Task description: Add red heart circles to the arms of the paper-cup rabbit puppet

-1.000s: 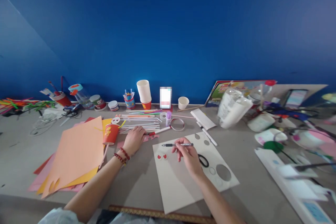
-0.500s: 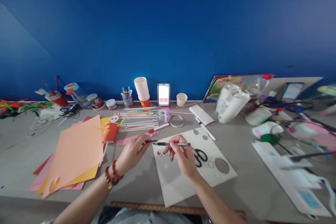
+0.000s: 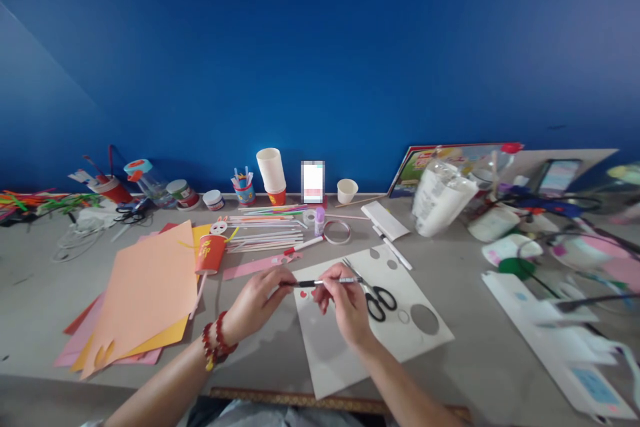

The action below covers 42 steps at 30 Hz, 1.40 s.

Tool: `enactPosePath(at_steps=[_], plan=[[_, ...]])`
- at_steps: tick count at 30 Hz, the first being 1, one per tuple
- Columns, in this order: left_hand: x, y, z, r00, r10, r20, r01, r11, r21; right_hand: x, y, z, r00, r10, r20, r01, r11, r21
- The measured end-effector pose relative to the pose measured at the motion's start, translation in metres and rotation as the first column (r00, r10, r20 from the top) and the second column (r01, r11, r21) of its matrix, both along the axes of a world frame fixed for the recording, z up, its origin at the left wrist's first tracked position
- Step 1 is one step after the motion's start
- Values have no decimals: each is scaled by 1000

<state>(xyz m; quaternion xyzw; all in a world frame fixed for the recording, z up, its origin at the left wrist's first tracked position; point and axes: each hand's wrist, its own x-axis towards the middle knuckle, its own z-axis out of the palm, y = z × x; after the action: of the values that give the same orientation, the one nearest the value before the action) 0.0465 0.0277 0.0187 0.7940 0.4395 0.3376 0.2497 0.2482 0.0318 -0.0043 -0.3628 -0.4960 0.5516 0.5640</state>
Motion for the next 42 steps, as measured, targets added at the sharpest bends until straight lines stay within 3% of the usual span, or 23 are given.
enactPosePath(at_steps=[8,10,12,14,16,19,21,22,23,27,31,36,40,42], plan=[[9,-9,-10,995,-17,98,18,1000,-8,-7,-4,-10,998,-54,-33,58,991,125],[8,-8,-10,997,-48,67,53,997,-64,2,2,-9,995,12,99,-26,990,142],[-3,-5,-10,999,-40,4,40,995,-93,17,13,-5,940,56,337,-128,972,197],[-28,0,-10,992,114,-58,-115,993,-19,35,26,-1,806,-92,584,-161,916,367],[-65,3,-14,915,398,-59,-391,914,108,52,40,1,608,-335,720,-167,832,528],[-127,4,-27,668,740,82,-741,652,159,71,58,-7,303,-540,785,-261,745,614],[-158,5,-41,498,854,150,-866,497,43,77,69,-18,160,-589,792,-331,724,605],[-168,6,-48,448,879,163,-887,461,-44,77,74,-24,98,-602,792,-353,723,593],[-174,7,-55,429,889,160,-886,449,-117,78,78,-29,43,-611,791,-368,726,581],[-173,16,-73,491,866,96,-844,501,-193,75,90,-42,-101,-605,790,-397,753,525],[-168,23,-75,533,845,48,-821,530,-211,77,91,-42,-145,-592,793,-406,766,498],[-165,23,-74,536,841,79,-808,537,-243,80,74,-38,-108,-593,798,-366,770,523],[-141,11,-66,489,819,301,-765,568,-302,77,52,-37,8,-571,821,-328,774,542],[-121,2,-57,495,743,450,-685,653,-323,71,41,-33,127,-566,815,-307,759,575]])
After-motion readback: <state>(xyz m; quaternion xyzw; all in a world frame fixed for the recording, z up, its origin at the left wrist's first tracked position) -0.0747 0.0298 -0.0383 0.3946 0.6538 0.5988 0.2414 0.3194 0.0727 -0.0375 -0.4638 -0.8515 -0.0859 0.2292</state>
